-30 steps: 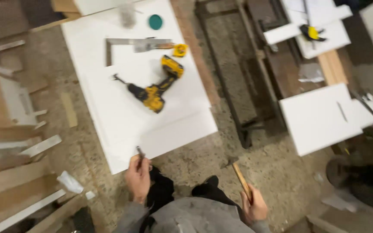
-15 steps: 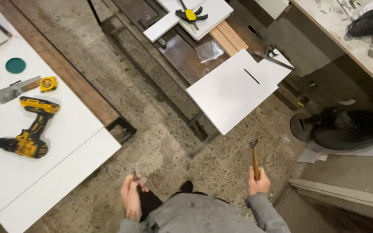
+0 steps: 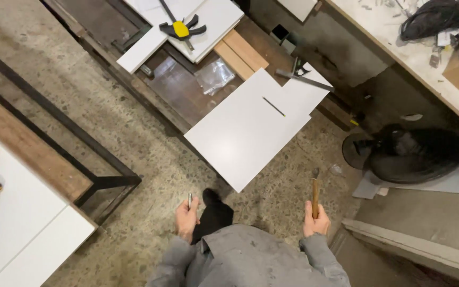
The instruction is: The recorder measures, marks, and drills holes into white wooden boards in a workshop.
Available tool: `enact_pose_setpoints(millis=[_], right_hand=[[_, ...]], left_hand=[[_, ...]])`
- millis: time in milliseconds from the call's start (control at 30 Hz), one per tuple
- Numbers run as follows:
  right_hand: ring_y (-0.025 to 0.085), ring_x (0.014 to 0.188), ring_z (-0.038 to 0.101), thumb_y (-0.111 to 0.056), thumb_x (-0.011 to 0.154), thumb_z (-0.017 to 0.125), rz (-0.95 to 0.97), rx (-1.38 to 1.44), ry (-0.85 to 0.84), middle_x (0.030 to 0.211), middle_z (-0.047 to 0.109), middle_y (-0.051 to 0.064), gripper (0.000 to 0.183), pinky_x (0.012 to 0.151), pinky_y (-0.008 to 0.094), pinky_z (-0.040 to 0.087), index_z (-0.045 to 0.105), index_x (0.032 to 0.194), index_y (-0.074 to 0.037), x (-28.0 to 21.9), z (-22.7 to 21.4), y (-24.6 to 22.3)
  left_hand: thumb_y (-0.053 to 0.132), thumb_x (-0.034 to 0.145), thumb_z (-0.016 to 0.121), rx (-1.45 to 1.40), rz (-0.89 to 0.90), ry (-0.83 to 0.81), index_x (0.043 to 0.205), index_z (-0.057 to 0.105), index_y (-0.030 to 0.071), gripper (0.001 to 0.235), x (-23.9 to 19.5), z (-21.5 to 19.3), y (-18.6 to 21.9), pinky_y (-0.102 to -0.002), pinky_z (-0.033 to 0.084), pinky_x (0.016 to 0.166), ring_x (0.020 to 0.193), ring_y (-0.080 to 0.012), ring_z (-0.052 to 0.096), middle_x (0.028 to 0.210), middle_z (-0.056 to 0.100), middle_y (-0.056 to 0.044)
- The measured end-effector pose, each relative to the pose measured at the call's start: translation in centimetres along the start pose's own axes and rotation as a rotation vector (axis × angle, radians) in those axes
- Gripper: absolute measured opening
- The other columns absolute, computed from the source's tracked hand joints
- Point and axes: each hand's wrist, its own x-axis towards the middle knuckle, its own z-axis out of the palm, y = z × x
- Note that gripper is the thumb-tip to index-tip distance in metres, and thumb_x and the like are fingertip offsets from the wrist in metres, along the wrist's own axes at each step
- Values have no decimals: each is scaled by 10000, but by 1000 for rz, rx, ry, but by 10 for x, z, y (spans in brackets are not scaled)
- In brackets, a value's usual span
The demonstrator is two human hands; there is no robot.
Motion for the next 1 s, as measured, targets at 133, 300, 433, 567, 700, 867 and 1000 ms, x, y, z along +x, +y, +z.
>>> enact_pose_setpoints(millis=[133, 300, 433, 567, 700, 867, 1000], right_hand=[[145, 607, 586, -484, 964, 621, 64, 121, -119, 698, 619, 24, 432, 597, 395, 499, 650, 937, -54, 77, 10, -19], [224, 742, 582, -499, 1054, 587, 111, 129, -250, 879, 641, 136, 484, 683, 423, 496, 684, 1128, -31, 215, 79, 21], [189, 871, 621, -531, 1022, 623, 297, 248, -300, 1054, 681, 24, 562, 720, 394, 492, 588, 1336, -66, 309, 149, 70], [250, 834, 582, -452, 1025, 683, 433, 652, -353, 963, 617, 79, 524, 709, 415, 502, 616, 1331, -31, 362, 204, 94], [255, 973, 722, -421, 1010, 691, 520, 727, -400, 1072, 669, 47, 512, 841, 411, 597, 566, 1278, -3, 404, 205, 99], [292, 1016, 727, -404, 1018, 733, 512, 777, -534, 1083, 619, 50, 561, 911, 431, 613, 531, 1328, 19, 431, 211, 99], [333, 1053, 726, -426, 981, 677, 621, 701, -544, 1228, 682, 78, 577, 860, 449, 571, 509, 1407, -75, 434, 198, 67]], left_hand=[[400, 1050, 642, 21, -36, 76, 893, 590, -68, 496, 98, 29, -89, -334, 534, 504, 528, -137, 551, 699, 582, -103], [393, 996, 580, -213, -185, 93, 940, 664, -11, 417, 112, 78, -98, -334, 524, 598, 676, -167, 656, 839, 718, -84], [335, 1057, 599, -543, -270, 36, 1126, 554, -20, 364, 132, 126, -147, -397, 444, 631, 763, -202, 536, 933, 647, -72], [361, 1078, 579, -430, -239, 253, 1315, 633, 0, 435, 101, 161, -88, -430, 443, 633, 743, -220, 469, 919, 564, -135], [358, 1028, 566, -457, -275, 516, 1178, 666, 17, 386, 102, 180, -94, -426, 518, 720, 837, -206, 632, 1035, 718, -84], [383, 1035, 588, -104, -111, 693, 1094, 690, -1, 403, 118, 184, -115, -426, 521, 738, 810, -223, 660, 973, 746, -142], [355, 1050, 597, -145, -160, 722, 1041, 670, -43, 405, 120, 199, -78, -489, 467, 700, 756, -254, 553, 899, 674, -166]])
